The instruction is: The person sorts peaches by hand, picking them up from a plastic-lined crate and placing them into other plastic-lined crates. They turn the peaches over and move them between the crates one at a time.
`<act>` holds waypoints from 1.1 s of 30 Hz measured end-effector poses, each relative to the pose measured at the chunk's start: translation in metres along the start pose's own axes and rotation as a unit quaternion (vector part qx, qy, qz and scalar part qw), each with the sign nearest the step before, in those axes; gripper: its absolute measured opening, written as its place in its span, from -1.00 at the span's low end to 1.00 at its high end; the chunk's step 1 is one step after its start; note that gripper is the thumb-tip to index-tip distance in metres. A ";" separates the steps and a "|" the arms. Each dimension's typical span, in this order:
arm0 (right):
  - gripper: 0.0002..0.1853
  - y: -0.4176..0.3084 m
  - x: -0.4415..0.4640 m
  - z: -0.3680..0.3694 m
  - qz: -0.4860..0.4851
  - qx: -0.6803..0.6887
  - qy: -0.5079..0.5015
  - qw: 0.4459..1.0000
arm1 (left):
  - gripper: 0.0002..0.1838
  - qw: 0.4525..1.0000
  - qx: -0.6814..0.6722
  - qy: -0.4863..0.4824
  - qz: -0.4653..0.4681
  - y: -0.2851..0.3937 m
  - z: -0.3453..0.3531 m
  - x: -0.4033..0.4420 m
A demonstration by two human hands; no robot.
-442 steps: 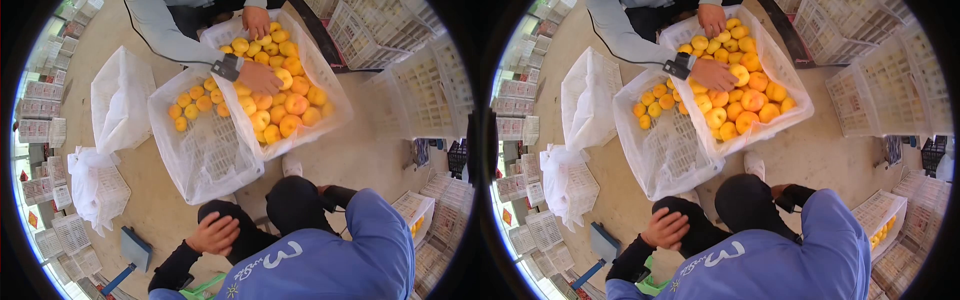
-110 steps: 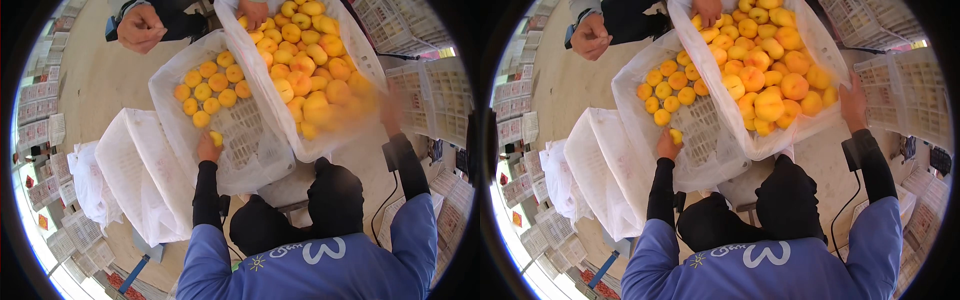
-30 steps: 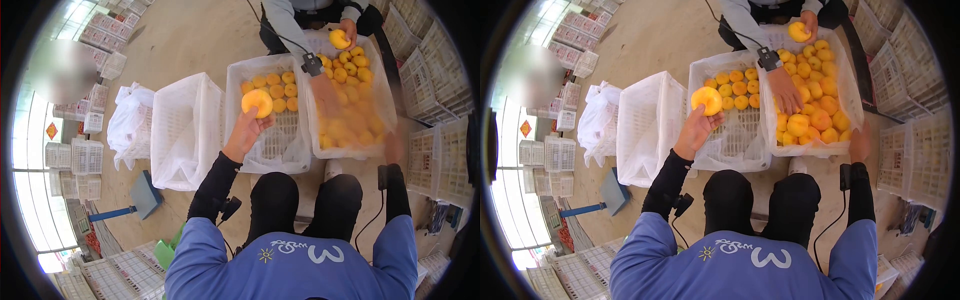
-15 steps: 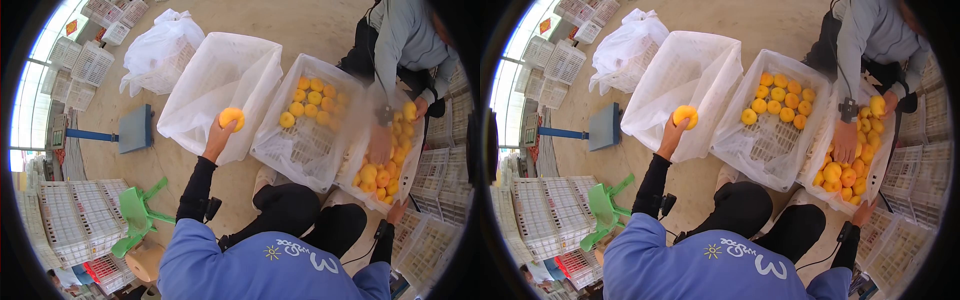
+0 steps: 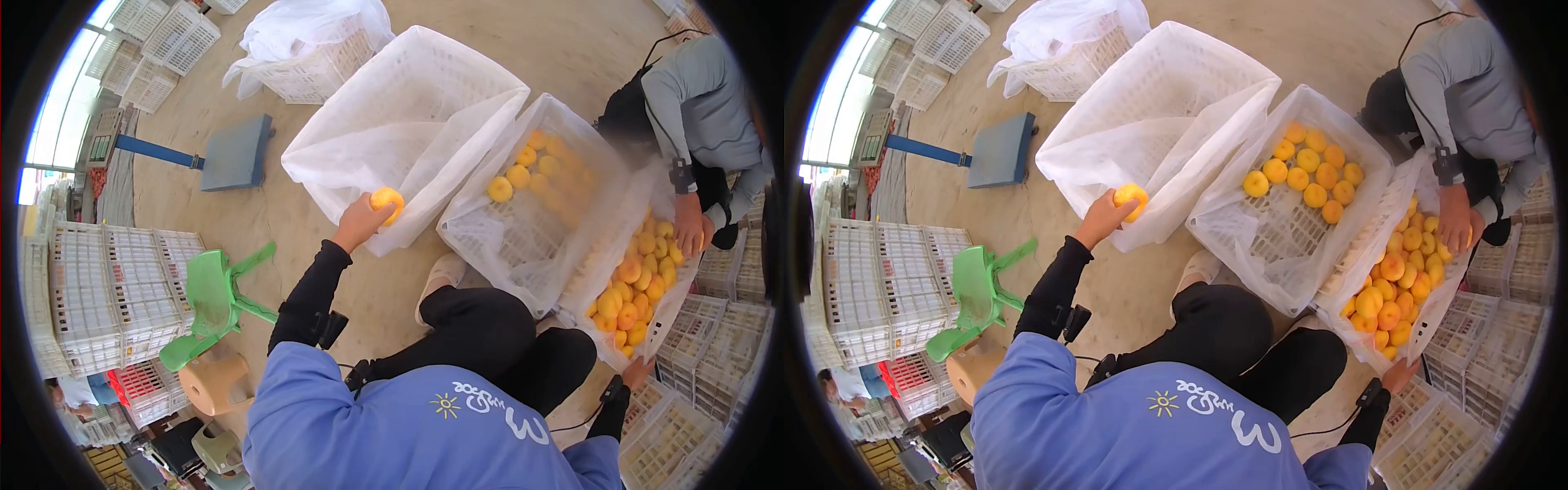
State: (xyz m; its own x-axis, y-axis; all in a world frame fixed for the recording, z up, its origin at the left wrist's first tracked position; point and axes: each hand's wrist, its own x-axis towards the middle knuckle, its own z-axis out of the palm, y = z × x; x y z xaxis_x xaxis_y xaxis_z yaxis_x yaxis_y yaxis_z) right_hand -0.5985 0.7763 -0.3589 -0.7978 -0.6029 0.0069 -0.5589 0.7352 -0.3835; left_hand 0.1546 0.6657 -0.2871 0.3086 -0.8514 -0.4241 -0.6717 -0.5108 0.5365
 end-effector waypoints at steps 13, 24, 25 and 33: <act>-0.47 0.007 0.002 -0.001 -0.001 -0.039 0.009 0.999 | -0.40 0.980 0.021 -0.163 0.110 -0.019 0.014 0.139; -0.42 0.039 0.010 -0.001 -0.032 -0.011 0.006 0.999 | -0.43 0.917 0.078 -0.390 0.025 -0.066 0.117 0.238; -0.41 0.045 0.013 0.000 -0.037 -0.016 0.007 0.999 | -0.43 0.911 0.091 -0.402 0.006 -0.064 0.117 0.240; -0.39 0.005 -0.004 -0.004 0.058 -0.114 0.006 0.992 | -0.34 0.926 0.037 -0.365 0.091 -0.112 0.129 0.264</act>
State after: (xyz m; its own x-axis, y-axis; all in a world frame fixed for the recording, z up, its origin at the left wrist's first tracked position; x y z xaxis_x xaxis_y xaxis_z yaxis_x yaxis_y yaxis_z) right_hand -0.5994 0.7836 -0.3571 -0.8612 -0.5081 -0.0129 -0.4994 0.8506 -0.1645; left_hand 0.2248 0.5132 -0.5533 -0.3326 -0.6010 -0.7267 -0.7209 -0.3348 0.6068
